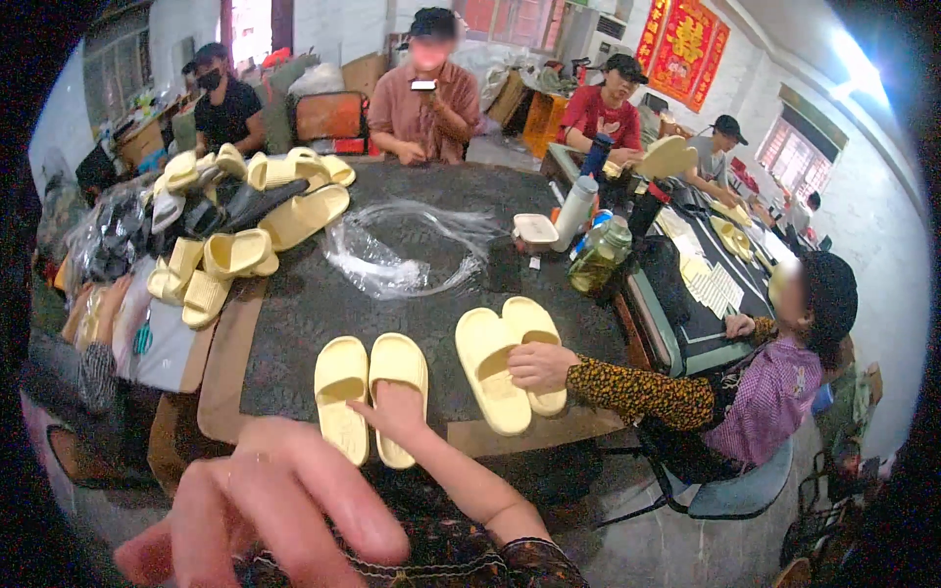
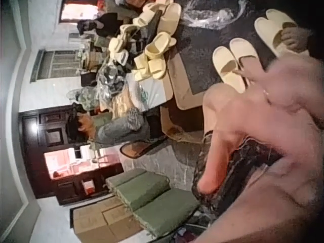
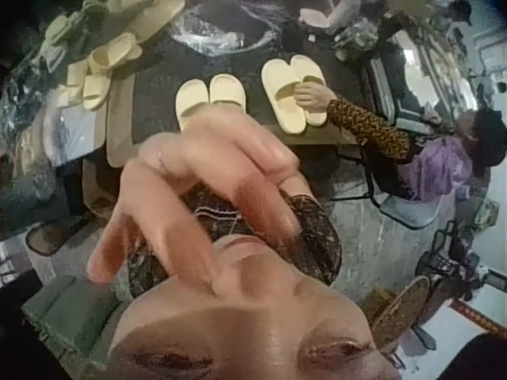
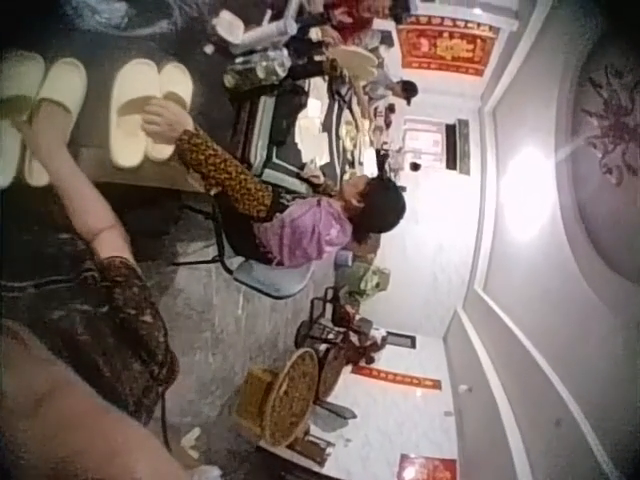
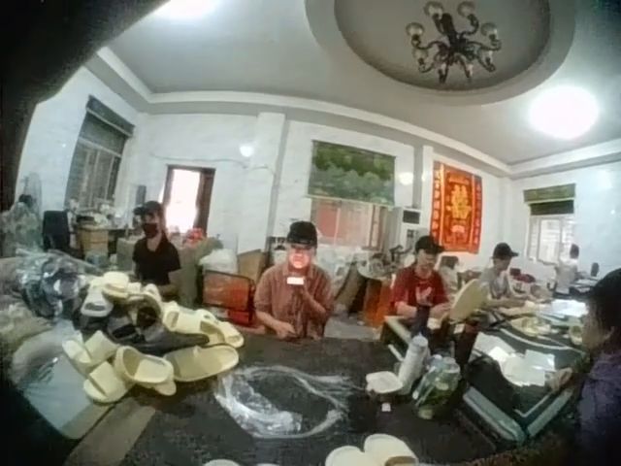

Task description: Inspecting and processing foam slippers at a manufacturing workstation.

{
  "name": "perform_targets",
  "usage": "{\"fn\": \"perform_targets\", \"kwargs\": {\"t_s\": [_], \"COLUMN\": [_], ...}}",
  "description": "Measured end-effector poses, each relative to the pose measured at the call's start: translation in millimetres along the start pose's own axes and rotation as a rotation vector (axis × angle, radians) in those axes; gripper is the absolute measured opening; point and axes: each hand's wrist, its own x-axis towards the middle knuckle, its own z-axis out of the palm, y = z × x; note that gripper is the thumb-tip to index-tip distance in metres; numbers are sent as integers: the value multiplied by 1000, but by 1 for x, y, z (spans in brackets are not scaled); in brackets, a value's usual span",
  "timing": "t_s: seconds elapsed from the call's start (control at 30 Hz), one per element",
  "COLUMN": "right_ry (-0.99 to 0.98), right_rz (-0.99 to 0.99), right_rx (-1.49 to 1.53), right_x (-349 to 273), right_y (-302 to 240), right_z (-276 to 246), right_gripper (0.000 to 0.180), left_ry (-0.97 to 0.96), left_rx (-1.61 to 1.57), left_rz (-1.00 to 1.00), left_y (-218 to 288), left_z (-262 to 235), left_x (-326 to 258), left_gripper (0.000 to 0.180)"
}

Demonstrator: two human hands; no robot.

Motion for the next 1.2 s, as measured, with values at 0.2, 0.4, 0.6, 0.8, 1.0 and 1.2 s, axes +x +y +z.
{"fn": "perform_targets", "kwargs": {"t_s": [0.2,0.4,0.6,0.8,1.0,1.2], "right_ry": [233,291,247,248,242,346], "right_rz": [52,20,79,67,128,416], "right_rx": [0,46,21,36,42,-110], "right_x": [3,8,3,2,-12,-42], "right_y": [15,12,15,11,44,143], "right_z": [21,27,27,28,9,-43], "right_gripper": [56,54,56,54,52,51], "left_ry": [1289,1086,793,481,180,-87], "left_rx": [572,561,480,430,377,445], "left_rz": [-435,-395,-365,-281,-224,-237], "left_y": [1,-17,-92,-19,-8,8], "left_z": [137,117,178,51,19,-53], "left_x": [-5,-6,-15,-30,-49,-61], "left_gripper": [4,11,23,36,49,61]}}
